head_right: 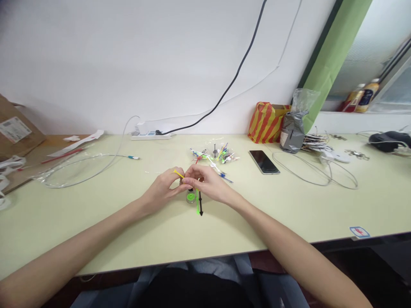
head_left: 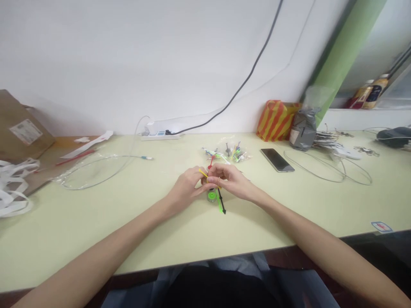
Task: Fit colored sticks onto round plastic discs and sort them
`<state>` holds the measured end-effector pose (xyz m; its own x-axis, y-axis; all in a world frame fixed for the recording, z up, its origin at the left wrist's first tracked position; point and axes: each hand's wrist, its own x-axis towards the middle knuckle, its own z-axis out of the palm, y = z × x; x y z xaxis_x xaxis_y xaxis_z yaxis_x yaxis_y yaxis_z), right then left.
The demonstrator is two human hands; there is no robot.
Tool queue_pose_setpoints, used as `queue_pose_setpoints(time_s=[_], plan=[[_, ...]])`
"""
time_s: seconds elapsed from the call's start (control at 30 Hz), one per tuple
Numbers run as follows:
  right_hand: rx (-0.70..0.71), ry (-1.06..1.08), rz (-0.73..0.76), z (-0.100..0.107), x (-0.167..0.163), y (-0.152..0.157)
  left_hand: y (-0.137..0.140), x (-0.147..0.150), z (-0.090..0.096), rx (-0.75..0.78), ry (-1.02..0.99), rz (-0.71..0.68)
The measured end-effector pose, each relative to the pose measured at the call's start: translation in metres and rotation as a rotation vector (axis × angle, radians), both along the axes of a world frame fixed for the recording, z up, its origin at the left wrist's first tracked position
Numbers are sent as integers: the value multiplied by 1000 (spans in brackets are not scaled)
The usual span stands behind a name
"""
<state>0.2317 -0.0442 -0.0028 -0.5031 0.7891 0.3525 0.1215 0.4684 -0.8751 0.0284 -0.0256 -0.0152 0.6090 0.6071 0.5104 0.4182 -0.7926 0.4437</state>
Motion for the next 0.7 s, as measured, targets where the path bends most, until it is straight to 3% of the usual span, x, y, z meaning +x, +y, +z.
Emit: queue_pose_setpoints(time_s=[0.17,0.33,0.47,0.57,0.7], plan=[[-16,-44,64,6,5,-3,-5,3,2,2,2,-33],[-113,68,164,8,6,-4,-11,2,12,28,41,-102],[-129,119,239,13,9,-3,-11,0,17,130,127,-147],[-96,60,160,16,10,-1,-7,-2,15,174,171,-120],[100,-207,-162,11,15,5,1,-4,9,152,192,-36]])
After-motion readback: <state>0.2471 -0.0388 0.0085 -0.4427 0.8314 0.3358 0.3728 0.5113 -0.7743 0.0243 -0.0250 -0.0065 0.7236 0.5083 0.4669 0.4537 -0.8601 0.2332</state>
